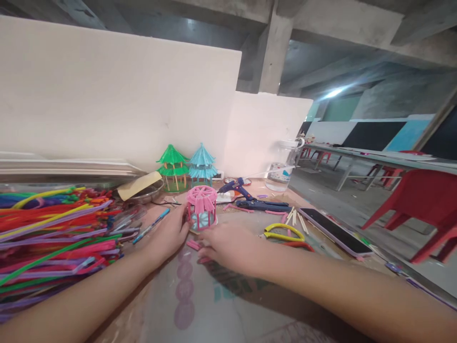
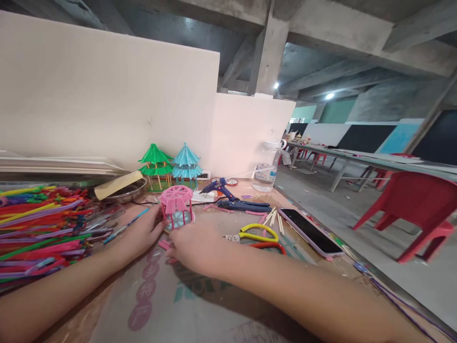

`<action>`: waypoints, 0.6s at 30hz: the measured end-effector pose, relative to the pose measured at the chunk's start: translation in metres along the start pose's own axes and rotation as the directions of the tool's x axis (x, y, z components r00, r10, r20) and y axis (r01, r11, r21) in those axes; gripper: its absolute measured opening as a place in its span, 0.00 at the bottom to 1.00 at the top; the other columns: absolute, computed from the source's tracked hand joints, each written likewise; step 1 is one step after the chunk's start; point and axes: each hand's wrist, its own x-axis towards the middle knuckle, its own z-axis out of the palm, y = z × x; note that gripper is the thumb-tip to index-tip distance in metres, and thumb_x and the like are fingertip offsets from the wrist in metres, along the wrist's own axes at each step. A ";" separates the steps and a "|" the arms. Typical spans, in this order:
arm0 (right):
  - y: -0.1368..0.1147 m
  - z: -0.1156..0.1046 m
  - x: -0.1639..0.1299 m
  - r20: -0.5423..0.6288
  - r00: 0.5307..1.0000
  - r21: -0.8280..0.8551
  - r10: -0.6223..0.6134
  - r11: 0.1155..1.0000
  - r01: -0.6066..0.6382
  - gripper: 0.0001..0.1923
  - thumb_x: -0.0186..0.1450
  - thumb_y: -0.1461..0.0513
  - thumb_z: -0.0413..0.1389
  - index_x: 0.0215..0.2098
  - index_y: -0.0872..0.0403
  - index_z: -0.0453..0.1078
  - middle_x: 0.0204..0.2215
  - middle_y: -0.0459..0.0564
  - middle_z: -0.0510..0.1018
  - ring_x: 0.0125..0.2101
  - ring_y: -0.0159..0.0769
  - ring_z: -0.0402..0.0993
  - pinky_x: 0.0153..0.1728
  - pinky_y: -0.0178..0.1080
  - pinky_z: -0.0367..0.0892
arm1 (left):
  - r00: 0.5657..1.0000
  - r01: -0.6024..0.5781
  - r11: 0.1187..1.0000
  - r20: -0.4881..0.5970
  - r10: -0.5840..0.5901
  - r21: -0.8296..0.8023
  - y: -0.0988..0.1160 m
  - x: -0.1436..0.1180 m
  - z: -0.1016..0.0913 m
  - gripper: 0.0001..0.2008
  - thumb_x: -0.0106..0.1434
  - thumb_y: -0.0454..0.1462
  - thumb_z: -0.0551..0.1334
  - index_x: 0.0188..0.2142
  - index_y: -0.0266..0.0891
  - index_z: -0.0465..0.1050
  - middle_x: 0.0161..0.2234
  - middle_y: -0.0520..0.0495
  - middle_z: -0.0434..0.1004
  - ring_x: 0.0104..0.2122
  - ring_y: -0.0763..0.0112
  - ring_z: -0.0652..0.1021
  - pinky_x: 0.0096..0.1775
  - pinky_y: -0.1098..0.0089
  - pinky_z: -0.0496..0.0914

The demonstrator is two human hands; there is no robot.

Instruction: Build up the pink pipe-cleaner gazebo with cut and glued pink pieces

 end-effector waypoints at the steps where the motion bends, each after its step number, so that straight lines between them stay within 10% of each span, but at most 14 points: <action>1: -0.002 0.004 0.004 0.000 1.000 -0.014 0.003 1.000 -0.003 0.15 0.64 0.52 0.53 0.37 0.56 0.72 0.31 0.54 0.80 0.32 0.41 0.75 0.27 0.36 0.61 | 1.000 -0.003 1.000 0.001 0.003 -0.007 -0.001 0.000 0.000 0.11 0.60 0.34 0.53 0.42 0.38 0.66 0.40 0.41 0.76 0.41 0.57 0.76 0.44 0.59 0.69; 18: 0.002 0.027 0.006 -0.388 0.898 -0.039 -0.206 0.977 0.208 0.06 0.66 0.65 0.47 0.38 0.56 0.66 0.27 0.49 0.74 0.27 0.34 0.67 0.25 0.34 0.53 | 0.999 0.043 0.996 0.030 -0.040 -0.081 -0.001 0.000 -0.002 0.11 0.58 0.34 0.57 0.41 0.38 0.68 0.38 0.42 0.77 0.40 0.59 0.76 0.43 0.60 0.69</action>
